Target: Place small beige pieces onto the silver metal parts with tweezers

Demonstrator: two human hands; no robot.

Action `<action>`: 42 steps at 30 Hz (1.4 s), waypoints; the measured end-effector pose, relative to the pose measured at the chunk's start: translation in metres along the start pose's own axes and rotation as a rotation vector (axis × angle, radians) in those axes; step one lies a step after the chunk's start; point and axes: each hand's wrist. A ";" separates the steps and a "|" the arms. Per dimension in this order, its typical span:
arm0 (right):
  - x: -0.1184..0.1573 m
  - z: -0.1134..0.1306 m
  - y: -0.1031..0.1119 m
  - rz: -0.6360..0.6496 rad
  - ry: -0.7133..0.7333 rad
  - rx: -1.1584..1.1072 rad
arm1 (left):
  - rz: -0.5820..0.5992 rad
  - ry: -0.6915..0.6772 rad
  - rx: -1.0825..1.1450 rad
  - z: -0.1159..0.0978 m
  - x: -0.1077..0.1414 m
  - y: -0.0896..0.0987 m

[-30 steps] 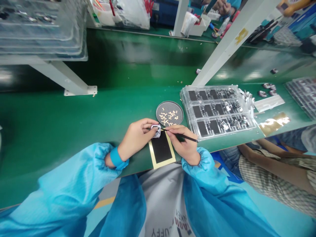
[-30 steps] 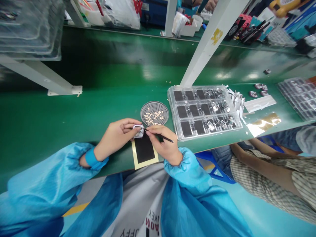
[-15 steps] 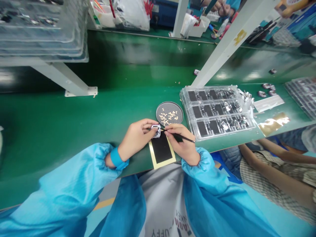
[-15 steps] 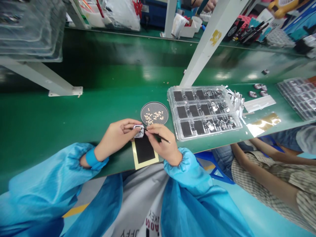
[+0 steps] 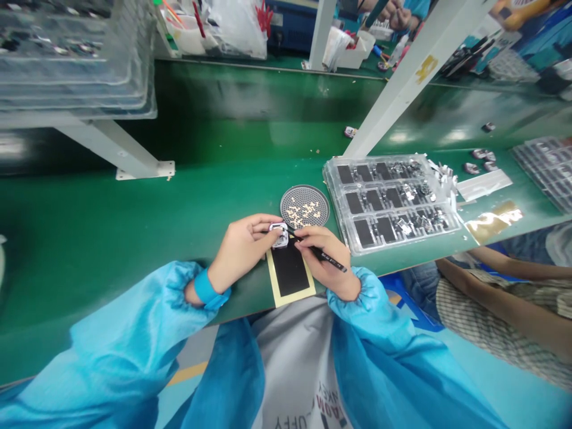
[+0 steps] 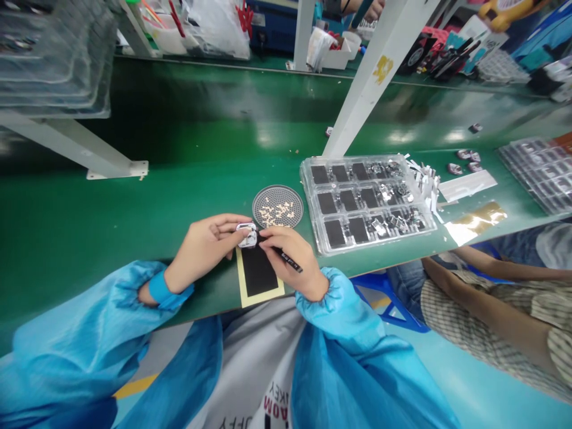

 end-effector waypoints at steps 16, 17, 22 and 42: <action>0.000 0.001 -0.001 -0.089 -0.045 -0.025 | 0.038 -0.014 0.072 0.005 0.000 -0.002; 0.000 0.001 -0.001 -0.106 -0.049 -0.048 | 0.049 -0.009 0.086 0.004 0.001 -0.002; 0.000 -0.001 0.000 -0.117 -0.065 -0.150 | 0.205 0.059 0.186 0.001 0.005 -0.004; 0.000 0.002 -0.001 -0.204 -0.302 -0.354 | 0.234 -0.043 0.034 0.007 0.011 -0.006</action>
Point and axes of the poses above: each hand's wrist, its own x-axis away from the middle knuckle, its own y-axis out of the back of the hand, z = x × y, and after that the axes turned 7 degrees about -z, right-handed
